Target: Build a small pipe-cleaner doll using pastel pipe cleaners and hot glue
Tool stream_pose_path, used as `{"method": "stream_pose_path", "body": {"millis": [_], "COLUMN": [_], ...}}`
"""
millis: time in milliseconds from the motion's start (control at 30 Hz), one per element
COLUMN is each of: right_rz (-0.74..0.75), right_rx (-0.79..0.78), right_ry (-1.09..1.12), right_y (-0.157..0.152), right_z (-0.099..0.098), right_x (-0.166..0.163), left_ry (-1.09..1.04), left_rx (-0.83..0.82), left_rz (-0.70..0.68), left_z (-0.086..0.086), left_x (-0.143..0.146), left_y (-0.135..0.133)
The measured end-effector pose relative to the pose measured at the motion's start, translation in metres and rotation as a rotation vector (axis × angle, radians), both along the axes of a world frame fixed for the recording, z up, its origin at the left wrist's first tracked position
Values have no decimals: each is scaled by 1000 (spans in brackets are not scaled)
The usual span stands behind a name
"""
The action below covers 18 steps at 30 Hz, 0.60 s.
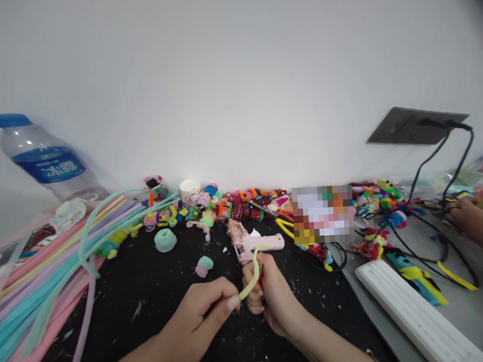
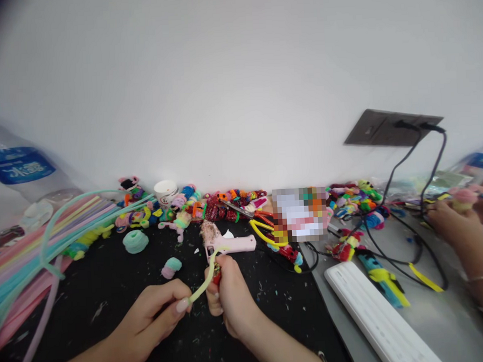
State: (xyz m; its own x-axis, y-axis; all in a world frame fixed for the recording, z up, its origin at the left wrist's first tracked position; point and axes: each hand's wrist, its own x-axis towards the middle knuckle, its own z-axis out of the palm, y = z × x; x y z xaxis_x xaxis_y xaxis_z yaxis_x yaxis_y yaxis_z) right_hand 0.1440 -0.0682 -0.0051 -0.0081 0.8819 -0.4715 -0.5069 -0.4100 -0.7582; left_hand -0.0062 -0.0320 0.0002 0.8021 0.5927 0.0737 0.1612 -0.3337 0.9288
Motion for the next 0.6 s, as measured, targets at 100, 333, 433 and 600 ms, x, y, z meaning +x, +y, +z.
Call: {"method": "stream_pose_path", "body": {"millis": [100, 333, 433, 600], "right_rz": [-2, -18, -11, 12], "right_rx": [-8, 11, 4, 33], "right_ry": [-22, -50, -37, 29], "right_y": [0, 0, 1, 0], "right_z": [1, 2, 1, 0], "right_x": [-1, -2, -1, 2], "left_ry": [2, 4, 2, -11], "left_rx": [-10, -27, -33, -43], "left_rz": [3, -11, -9, -1], "left_z": [0, 0, -1, -1], "left_x": [0, 0, 0, 0], "left_y": [0, 0, 0, -1]}}
